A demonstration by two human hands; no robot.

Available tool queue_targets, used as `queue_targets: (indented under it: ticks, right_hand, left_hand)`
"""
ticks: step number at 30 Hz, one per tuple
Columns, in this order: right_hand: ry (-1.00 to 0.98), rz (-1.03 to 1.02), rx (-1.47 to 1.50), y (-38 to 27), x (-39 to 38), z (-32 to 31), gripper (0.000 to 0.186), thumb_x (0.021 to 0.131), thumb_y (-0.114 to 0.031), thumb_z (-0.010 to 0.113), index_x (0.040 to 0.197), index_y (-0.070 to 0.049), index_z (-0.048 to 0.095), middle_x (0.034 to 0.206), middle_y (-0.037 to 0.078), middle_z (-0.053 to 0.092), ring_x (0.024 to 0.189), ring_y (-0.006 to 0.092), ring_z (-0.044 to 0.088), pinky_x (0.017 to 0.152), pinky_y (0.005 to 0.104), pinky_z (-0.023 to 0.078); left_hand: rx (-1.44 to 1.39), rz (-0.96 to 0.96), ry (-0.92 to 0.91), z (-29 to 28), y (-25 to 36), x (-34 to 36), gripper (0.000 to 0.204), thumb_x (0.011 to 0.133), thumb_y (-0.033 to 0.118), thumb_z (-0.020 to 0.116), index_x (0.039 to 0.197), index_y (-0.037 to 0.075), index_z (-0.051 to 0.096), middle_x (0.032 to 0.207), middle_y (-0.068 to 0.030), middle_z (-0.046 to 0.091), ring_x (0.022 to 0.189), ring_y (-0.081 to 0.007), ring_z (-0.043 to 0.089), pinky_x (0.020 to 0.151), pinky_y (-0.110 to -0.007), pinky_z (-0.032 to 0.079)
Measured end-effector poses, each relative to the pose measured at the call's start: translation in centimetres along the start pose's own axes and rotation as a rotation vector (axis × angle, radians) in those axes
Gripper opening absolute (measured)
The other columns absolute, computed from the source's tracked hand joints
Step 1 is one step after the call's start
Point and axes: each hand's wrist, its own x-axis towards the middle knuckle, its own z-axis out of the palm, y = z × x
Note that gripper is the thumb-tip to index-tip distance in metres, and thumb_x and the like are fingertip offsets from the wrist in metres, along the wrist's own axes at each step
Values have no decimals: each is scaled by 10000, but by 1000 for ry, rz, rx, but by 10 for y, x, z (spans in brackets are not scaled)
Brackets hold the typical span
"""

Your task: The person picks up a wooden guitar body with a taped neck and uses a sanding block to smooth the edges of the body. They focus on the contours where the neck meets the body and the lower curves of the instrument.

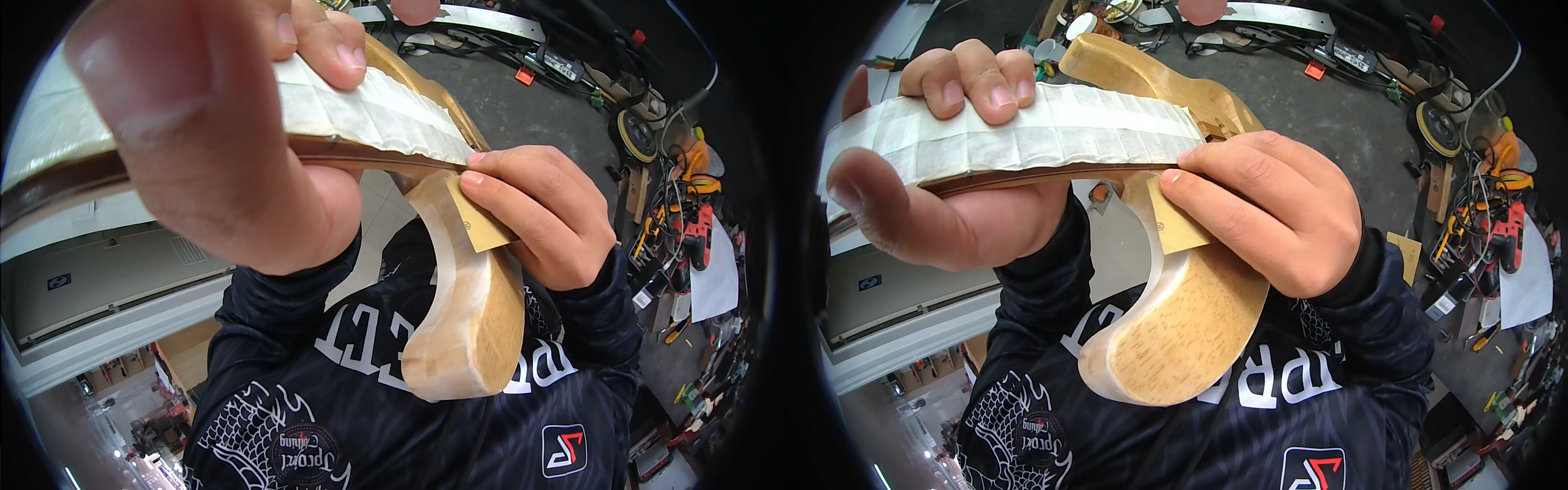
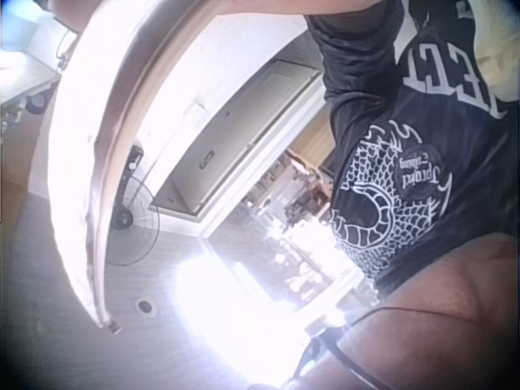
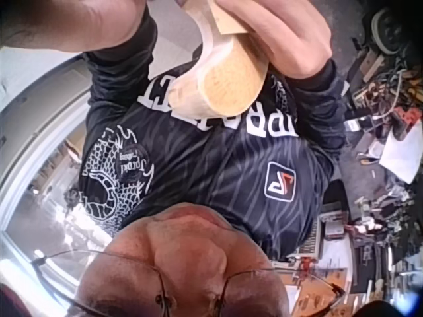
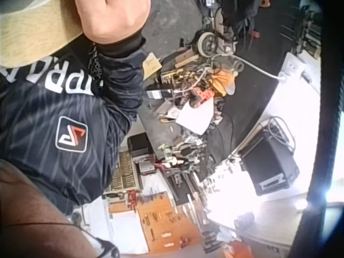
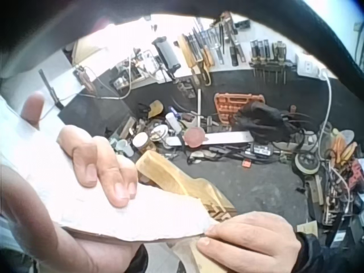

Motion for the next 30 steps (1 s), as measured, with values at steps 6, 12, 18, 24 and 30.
queue_targets:
  ticks: [6, 12, 18, 24, 30]
  right_hand:
    - [25, 15, -19, -5, -2, 1, 451, 586, -80, 713, 1010, 66, 672, 887, 188, 652, 697, 278, 656, 589, 330, 552]
    - [-21, 123, 71, -8, -3, -5, 443, 600, -64, 737, 1027, 41, 686, 915, 172, 660, 744, 271, 667, 635, 326, 555]
    - [48, 419, 200, -22, -16, -5, 425, 605, -7, 780, 1021, 11, 694, 930, 147, 658, 796, 255, 662, 680, 318, 545]
    - [19, 241, 228, -13, -16, -5, 407, 621, -32, 751, 1020, 18, 691, 971, 155, 642, 791, 256, 634, 668, 330, 521]
    - [-38, 174, 238, -5, -16, 6, 368, 658, -59, 697, 1015, 33, 688, 957, 170, 636, 766, 259, 640, 631, 318, 533]
  left_hand:
    - [1, -15, 4, 0, 2, -1, 654, 899, 654, 482, 1245, 100, 454, 830, -78, 515, 657, -166, 581, 611, -338, 466]
    - [-8, -38, 40, 3, 6, -3, 663, 891, 659, 496, 1247, 102, 438, 848, -82, 500, 664, -176, 564, 628, -347, 457]
    - [-116, -32, 171, 14, 5, -12, 716, 871, 673, 523, 1291, 107, 394, 850, -93, 501, 659, -178, 555, 617, -343, 442]
    - [-30, -36, 152, 8, 13, -14, 759, 850, 661, 573, 1323, 115, 340, 855, -83, 490, 677, -185, 565, 614, -345, 450]
    - [-43, -112, 167, 7, 22, -25, 708, 854, 605, 606, 1315, 127, 362, 884, -68, 461, 726, -182, 538, 647, -339, 427]
